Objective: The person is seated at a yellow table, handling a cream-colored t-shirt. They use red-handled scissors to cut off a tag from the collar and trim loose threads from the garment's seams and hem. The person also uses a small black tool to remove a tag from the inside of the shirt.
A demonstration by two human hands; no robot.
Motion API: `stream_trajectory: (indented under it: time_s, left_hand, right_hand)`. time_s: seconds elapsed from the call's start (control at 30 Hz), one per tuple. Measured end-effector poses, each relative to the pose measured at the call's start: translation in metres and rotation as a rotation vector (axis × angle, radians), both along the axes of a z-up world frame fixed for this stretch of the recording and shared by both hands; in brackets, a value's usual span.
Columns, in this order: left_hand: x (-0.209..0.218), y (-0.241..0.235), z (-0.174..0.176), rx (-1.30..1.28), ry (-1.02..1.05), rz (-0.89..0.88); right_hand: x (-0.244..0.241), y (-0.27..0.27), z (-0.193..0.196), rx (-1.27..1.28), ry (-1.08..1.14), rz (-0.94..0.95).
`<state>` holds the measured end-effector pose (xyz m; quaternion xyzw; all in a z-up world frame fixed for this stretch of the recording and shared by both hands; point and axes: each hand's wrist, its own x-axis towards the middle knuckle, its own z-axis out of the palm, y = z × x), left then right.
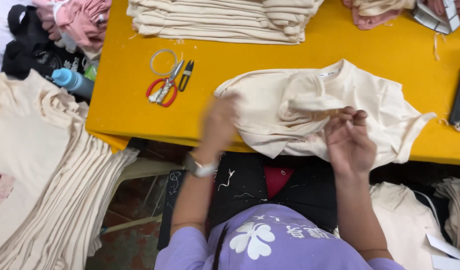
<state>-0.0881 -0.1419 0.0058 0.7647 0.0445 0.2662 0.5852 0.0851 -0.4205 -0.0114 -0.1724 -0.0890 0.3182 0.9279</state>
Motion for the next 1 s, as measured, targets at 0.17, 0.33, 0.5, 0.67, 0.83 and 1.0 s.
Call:
stream_trajectory:
  time_s: [0.17,0.33,0.5,0.67,0.83,1.0]
  left_hand:
    - [-0.056,0.205,-0.067,0.883,0.939,0.747]
    - [-0.056,0.197,-0.038,1.059,1.087,0.641]
    - [-0.035,0.138,0.041,0.956,0.981,0.615]
    - [0.087,0.035,0.03,0.509,0.348,0.177]
    - [0.181,-0.014,0.011,0.347,0.351,-0.077]
    - [0.194,-0.018,0.016,0.298,0.431,-0.271]
  right_hand:
    - [-0.011,0.004,-0.023,-0.182,0.055,-0.064]
    - [-0.045,0.008,-0.022,-0.349,-0.03,-0.152]
    - [-0.033,-0.006,0.009,-0.443,-0.226,-0.209]
    - [-0.019,0.018,0.027,-0.045,0.078,0.136]
    - [0.001,0.027,0.001,0.029,0.306,0.056]
    - [0.017,0.024,-0.033,0.024,0.357,-0.041]
